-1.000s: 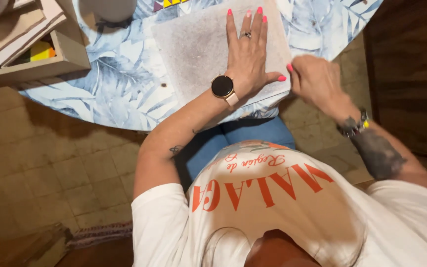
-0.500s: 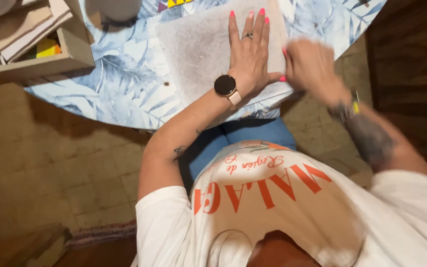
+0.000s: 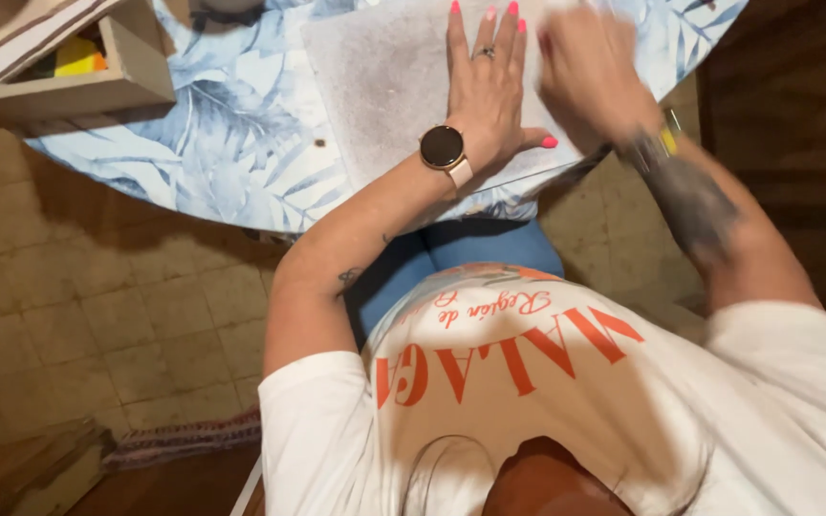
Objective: Placing small decorative triangular pieces onto a sheet of paper to create a design
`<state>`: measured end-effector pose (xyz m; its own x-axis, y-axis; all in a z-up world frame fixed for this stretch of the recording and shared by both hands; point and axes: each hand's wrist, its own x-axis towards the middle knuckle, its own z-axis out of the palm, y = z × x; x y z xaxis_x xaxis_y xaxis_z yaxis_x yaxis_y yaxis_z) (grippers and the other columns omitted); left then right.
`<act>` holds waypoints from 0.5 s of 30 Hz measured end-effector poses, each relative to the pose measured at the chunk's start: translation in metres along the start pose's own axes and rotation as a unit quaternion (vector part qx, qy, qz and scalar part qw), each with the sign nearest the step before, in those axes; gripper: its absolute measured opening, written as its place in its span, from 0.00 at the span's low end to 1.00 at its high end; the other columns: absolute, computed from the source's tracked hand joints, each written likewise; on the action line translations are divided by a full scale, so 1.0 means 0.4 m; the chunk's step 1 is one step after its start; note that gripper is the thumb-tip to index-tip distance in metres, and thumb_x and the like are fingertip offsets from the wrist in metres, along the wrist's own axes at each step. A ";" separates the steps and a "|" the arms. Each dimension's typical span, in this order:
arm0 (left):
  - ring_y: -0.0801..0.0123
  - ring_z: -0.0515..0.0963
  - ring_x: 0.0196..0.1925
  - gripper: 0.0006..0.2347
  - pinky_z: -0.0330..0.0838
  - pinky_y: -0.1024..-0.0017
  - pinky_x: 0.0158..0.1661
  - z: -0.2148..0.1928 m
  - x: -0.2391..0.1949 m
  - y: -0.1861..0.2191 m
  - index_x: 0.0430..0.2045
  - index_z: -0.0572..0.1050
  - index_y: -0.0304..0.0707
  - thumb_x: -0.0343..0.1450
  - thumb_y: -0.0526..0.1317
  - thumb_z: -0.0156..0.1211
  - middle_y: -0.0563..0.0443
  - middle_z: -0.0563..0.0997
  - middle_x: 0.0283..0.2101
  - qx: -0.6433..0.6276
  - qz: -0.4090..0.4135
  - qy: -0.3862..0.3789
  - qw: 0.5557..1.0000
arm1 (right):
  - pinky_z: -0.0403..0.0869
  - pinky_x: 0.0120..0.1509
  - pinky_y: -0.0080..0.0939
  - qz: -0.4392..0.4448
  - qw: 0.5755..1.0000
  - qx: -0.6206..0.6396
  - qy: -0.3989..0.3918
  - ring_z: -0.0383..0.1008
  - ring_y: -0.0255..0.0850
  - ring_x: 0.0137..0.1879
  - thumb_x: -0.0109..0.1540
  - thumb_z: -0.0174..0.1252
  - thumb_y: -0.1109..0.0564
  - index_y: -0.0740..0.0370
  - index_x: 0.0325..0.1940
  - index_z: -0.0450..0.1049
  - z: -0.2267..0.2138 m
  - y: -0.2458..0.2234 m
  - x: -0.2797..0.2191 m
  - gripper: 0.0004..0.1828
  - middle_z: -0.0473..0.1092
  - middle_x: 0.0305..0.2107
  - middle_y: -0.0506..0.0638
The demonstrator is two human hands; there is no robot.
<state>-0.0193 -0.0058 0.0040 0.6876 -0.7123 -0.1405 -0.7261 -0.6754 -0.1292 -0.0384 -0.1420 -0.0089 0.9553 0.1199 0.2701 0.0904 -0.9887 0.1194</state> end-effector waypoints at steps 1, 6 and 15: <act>0.59 0.45 0.64 0.47 0.23 0.41 0.54 -0.007 -0.007 -0.003 0.57 0.46 0.38 0.51 0.76 0.34 0.45 0.43 0.62 0.002 0.015 -0.012 1.000 | 0.57 0.22 0.46 0.061 0.989 0.034 -0.134 0.60 0.51 0.20 0.54 0.42 0.59 0.59 0.20 0.60 -0.057 -0.029 -0.058 0.07 0.61 0.15 0.53; 0.56 0.47 0.64 0.47 0.21 0.43 0.54 0.003 -0.009 0.001 0.57 0.47 0.36 0.52 0.75 0.35 0.44 0.45 0.62 0.002 0.019 0.015 1.000 | 0.63 0.25 0.53 0.112 0.966 0.041 -0.227 0.68 0.55 0.29 0.59 0.43 0.49 0.57 0.25 0.63 -0.112 -0.017 -0.235 0.12 0.67 0.23 0.52; 0.50 0.65 0.54 0.18 0.42 0.48 0.53 -0.036 -0.044 -0.013 0.44 0.62 0.38 0.60 0.36 0.52 0.45 0.69 0.49 -0.307 0.174 0.204 0.913 | 0.53 0.29 0.37 0.143 0.908 0.391 -0.031 0.53 0.35 0.24 0.66 0.38 0.52 0.62 0.24 0.57 -0.180 -0.001 -0.211 0.18 0.57 0.16 0.47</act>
<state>-0.0277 0.0076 0.0213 0.4495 -0.8316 0.3262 -0.8489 -0.2840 0.4458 -0.1392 -0.1454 0.0369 0.9830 -0.1335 0.1260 -0.0149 -0.7422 -0.6700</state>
